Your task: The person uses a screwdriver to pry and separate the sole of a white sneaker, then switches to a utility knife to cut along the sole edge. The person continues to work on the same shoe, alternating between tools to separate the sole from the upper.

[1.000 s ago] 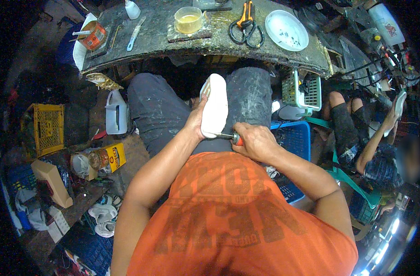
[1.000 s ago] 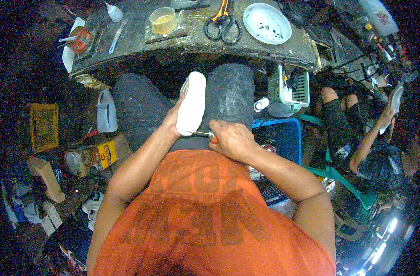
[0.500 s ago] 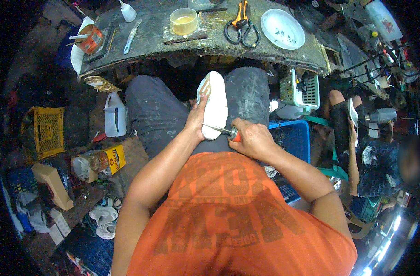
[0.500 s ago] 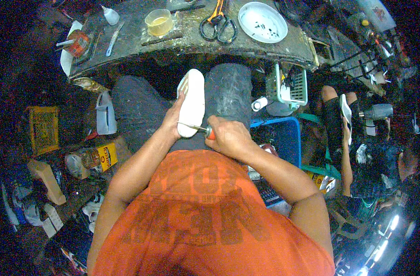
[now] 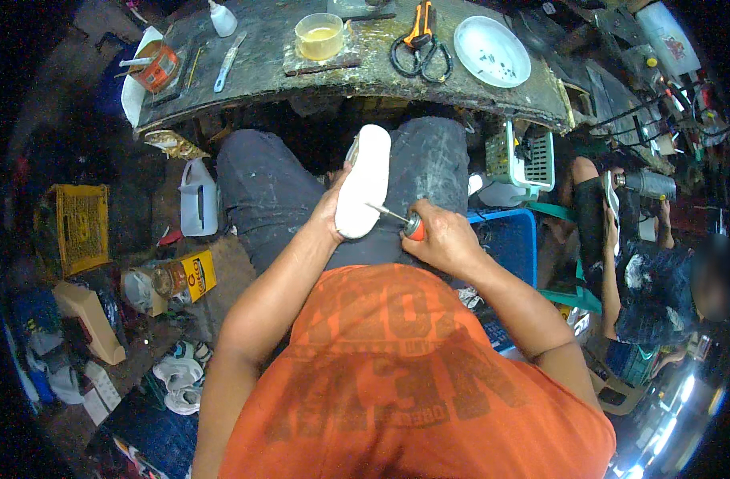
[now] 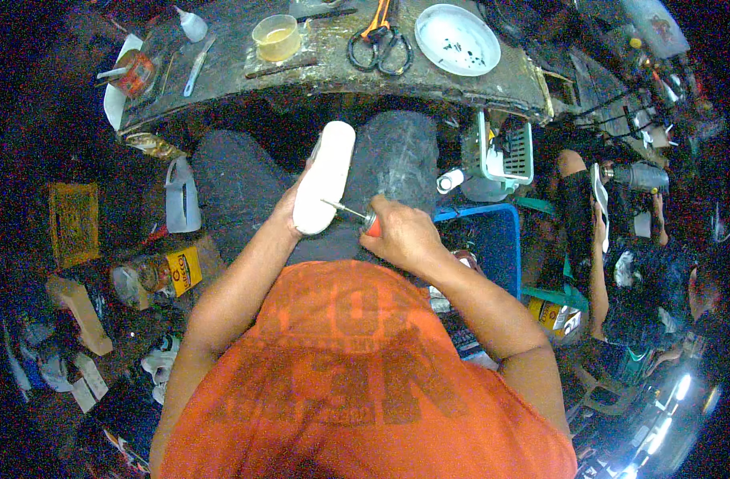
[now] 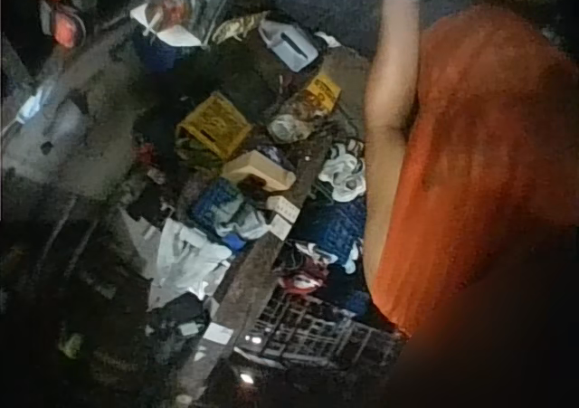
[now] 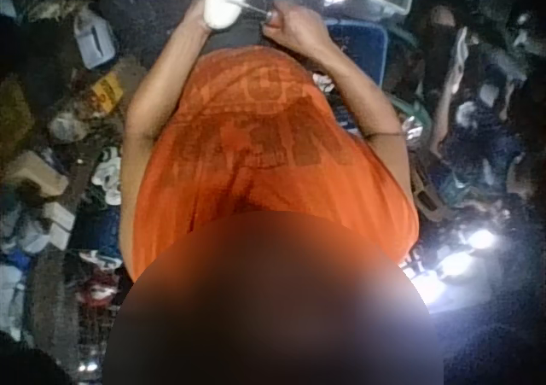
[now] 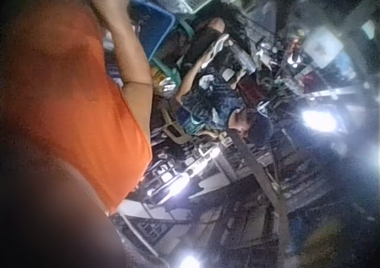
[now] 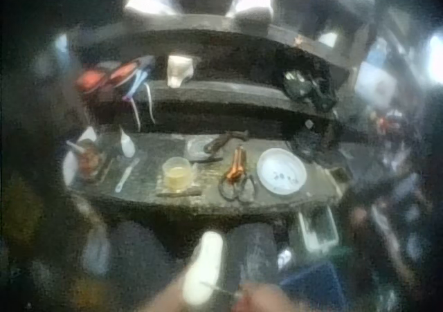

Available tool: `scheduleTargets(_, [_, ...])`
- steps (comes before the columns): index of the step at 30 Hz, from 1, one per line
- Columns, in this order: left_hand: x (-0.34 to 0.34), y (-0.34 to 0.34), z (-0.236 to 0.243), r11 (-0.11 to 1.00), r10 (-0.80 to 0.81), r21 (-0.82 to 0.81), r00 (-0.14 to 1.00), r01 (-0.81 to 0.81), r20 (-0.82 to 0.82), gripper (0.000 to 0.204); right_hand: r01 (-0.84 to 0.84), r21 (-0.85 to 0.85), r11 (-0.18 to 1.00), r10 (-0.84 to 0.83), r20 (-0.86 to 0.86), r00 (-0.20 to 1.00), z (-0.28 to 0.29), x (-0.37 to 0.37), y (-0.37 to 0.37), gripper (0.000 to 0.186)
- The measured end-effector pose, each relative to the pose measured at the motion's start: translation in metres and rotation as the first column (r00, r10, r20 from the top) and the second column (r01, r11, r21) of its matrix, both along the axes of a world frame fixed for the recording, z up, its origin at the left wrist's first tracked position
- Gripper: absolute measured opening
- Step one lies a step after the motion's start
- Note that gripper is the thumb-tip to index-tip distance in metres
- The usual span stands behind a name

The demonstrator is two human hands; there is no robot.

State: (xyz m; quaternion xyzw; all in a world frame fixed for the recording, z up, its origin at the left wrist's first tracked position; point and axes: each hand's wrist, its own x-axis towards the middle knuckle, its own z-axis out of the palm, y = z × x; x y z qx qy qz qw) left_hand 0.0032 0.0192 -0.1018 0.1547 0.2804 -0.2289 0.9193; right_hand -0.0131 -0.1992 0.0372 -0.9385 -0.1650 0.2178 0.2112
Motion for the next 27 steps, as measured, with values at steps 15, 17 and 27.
scheduleTargets(15, [0.005,0.001,-0.017,0.994,0.108,-0.03,0.993,-0.106,0.038,0.046,-0.075,-0.054,0.996,0.077,0.031,0.997,0.006,-0.006,0.007,0.037])
scheduleTargets(17, [0.005,0.001,-0.017,0.993,0.109,-0.059,0.993,-0.106,0.041,0.046,-0.088,-0.047,0.995,0.089,0.023,0.996,0.005,-0.006,0.006,0.038])
scheduleTargets(27, [0.003,0.004,-0.013,0.993,0.077,-0.098,0.996,-0.073,0.038,0.051,-0.149,-0.041,0.988,0.151,0.041,0.988,0.005,-0.009,0.005,0.039])
